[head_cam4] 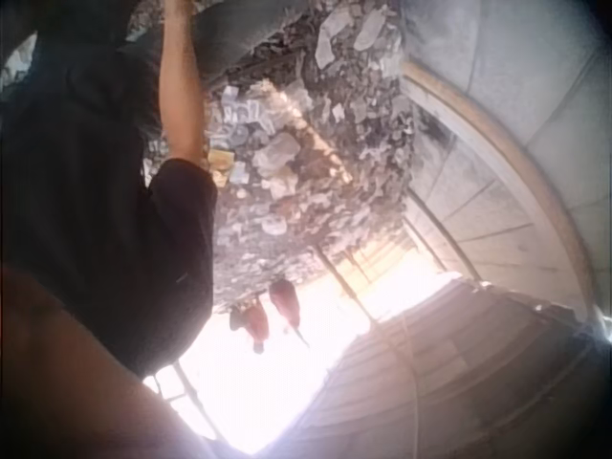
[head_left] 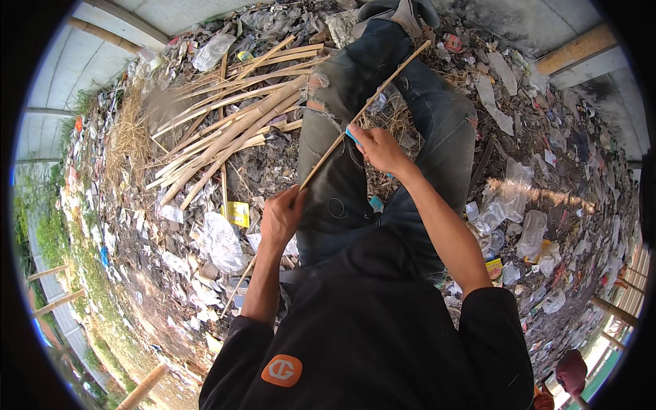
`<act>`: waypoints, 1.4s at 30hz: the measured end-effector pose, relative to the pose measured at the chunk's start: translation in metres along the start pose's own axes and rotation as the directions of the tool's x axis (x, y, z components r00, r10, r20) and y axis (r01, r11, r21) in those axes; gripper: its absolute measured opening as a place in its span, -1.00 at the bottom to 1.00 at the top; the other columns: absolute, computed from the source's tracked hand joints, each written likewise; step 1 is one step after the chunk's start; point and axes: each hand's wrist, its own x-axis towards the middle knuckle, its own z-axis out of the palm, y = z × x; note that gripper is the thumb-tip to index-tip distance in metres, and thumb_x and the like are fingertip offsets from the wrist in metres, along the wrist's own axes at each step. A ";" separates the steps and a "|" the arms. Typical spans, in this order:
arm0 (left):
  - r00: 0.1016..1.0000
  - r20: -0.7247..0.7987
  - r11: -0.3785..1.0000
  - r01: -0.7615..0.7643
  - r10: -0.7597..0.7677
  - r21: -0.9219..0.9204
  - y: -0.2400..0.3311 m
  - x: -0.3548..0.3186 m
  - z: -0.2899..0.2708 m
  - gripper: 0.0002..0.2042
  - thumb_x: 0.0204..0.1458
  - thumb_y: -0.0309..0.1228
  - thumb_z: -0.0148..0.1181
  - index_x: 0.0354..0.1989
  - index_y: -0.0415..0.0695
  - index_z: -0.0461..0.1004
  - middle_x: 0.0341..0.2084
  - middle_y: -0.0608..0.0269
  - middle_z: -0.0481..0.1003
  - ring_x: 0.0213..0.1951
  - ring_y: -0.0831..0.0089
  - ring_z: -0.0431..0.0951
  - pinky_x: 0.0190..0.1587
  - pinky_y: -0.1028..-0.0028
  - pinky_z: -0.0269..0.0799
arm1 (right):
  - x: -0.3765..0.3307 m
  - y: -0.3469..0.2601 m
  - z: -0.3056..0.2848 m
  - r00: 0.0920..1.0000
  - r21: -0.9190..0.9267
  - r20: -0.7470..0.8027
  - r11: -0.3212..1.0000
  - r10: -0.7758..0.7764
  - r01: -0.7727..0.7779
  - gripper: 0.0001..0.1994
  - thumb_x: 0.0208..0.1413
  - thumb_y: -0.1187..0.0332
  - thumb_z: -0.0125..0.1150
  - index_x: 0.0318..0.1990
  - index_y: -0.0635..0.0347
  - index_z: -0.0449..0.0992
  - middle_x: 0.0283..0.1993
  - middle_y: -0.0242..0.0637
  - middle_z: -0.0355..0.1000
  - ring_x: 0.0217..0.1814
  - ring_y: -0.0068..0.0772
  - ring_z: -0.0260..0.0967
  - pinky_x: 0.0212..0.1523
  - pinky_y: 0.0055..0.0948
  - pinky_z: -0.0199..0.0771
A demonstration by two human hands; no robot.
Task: The person sits on the ground and uses a utility knife to shave the surface of a long bamboo stick. They hold the stick with their left hand and scrape along its length with the knife in their right hand, removing thin strips of material.
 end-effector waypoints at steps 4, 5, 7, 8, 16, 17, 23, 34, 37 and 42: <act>1.000 -0.006 0.999 0.004 -0.004 0.032 0.003 -0.002 -0.002 -0.82 0.25 -0.35 0.26 -0.17 -0.24 0.62 -0.45 -0.12 0.56 -0.42 -0.09 0.60 -0.35 0.13 0.44 | -0.008 -0.012 -0.002 0.999 0.249 -0.046 0.968 -0.009 0.021 -0.42 0.36 -0.18 0.12 -0.48 0.20 0.46 -0.68 -0.46 0.26 -0.62 -0.54 0.23 -0.48 -0.38 0.24; 1.000 -0.008 0.999 0.005 -0.004 0.045 0.004 -0.002 -0.002 -0.81 0.25 -0.35 0.26 -0.17 -0.23 0.63 -0.45 -0.11 0.56 -0.41 -0.09 0.60 -0.35 0.12 0.44 | -0.009 -0.016 0.002 0.993 0.264 -0.109 0.962 -0.041 0.069 -0.45 0.35 -0.14 0.17 -0.45 0.21 0.48 -0.66 -0.45 0.27 -0.61 -0.55 0.22 -0.48 -0.38 0.25; 1.000 0.009 0.997 -0.009 0.008 0.074 0.008 0.000 -0.003 -0.81 0.25 -0.34 0.26 -0.14 -0.22 0.63 -0.47 -0.09 0.55 -0.41 -0.09 0.59 -0.34 0.12 0.44 | -0.008 -0.018 0.009 0.975 0.267 -0.207 0.955 -0.076 0.131 -0.53 0.32 -0.06 0.25 -0.39 0.22 0.52 -0.63 -0.46 0.29 -0.62 -0.60 0.21 -0.51 -0.40 0.23; 1.000 0.017 0.996 -0.015 0.013 0.089 0.011 0.000 -0.003 -0.80 0.25 -0.34 0.26 -0.12 -0.22 0.63 -0.47 -0.08 0.55 -0.40 -0.09 0.59 -0.33 0.11 0.45 | -0.003 -0.011 0.014 0.968 0.257 -0.235 0.955 -0.084 0.145 -0.58 0.30 -0.01 0.30 -0.36 0.22 0.54 -0.62 -0.48 0.29 -0.63 -0.63 0.19 -0.54 -0.42 0.21; 0.994 0.108 0.989 0.013 0.003 -0.147 -0.002 -0.031 -0.022 -0.66 0.29 -0.36 0.25 0.13 -0.33 0.56 -0.39 -0.04 0.64 -0.37 0.33 0.66 -0.30 0.30 0.48 | 0.031 -0.003 -0.019 0.916 0.545 -0.398 0.814 0.040 0.201 -0.78 0.35 0.20 0.28 -0.26 0.15 0.60 -0.62 -0.61 0.22 -0.64 -0.73 0.16 -0.61 -0.52 0.12; 0.989 0.145 0.985 0.062 -0.039 -0.162 -0.005 -0.035 -0.023 -0.65 0.30 -0.36 0.24 0.14 -0.34 0.56 -0.40 -0.04 0.65 -0.36 0.39 0.66 -0.30 0.33 0.48 | 0.032 0.001 -0.026 0.899 0.392 -0.437 0.895 -0.023 0.213 -0.73 0.37 0.16 0.24 -0.27 0.18 0.58 -0.62 -0.59 0.23 -0.63 -0.72 0.17 -0.60 -0.49 0.13; 0.973 0.175 0.975 0.174 -0.149 -0.137 -0.017 -0.038 -0.009 -0.67 0.36 -0.24 0.17 0.05 -0.28 0.58 -0.58 -0.05 0.52 -0.51 0.29 0.61 -0.38 0.24 0.41 | -0.018 -0.029 0.000 0.927 -0.089 -0.291 0.972 -0.235 0.219 -0.45 0.45 -0.09 0.03 -0.35 0.30 0.44 -0.61 -0.24 0.31 -0.58 -0.30 0.32 -0.46 -0.20 0.27; 0.991 0.126 0.998 0.029 -0.036 0.053 0.016 -0.001 0.001 -0.75 0.40 -0.27 0.02 -0.17 -0.23 0.47 -0.50 -0.28 0.53 -0.36 -0.29 0.57 -0.30 -0.11 0.40 | -0.076 -0.036 0.064 0.978 -0.400 0.095 0.893 -0.184 0.207 -0.37 0.31 -0.24 0.07 -0.47 0.22 0.52 -0.56 0.09 0.49 -0.42 0.27 0.51 -0.37 0.09 0.48; 0.992 0.121 0.993 0.010 -0.024 0.118 0.011 -0.003 0.006 -0.78 0.38 -0.31 0.02 -0.11 -0.23 0.48 -0.44 -0.31 0.55 -0.31 -0.30 0.58 -0.29 -0.11 0.41 | -0.076 -0.037 0.066 0.981 -0.394 0.114 0.899 -0.156 0.189 -0.36 0.32 -0.24 0.05 -0.44 0.23 0.58 -0.51 0.12 0.54 -0.38 0.29 0.54 -0.34 0.13 0.53; 0.988 0.145 0.977 0.012 -0.044 0.214 0.007 -0.014 0.000 -0.82 0.38 -0.33 0.03 -0.09 -0.21 0.40 -0.50 -0.32 0.53 -0.40 -0.32 0.56 -0.39 -0.15 0.40 | -0.075 -0.033 0.080 0.981 -0.413 0.114 0.890 -0.158 0.192 -0.35 0.32 -0.26 0.04 -0.42 0.23 0.60 -0.48 0.13 0.55 -0.34 0.30 0.56 -0.30 0.12 0.55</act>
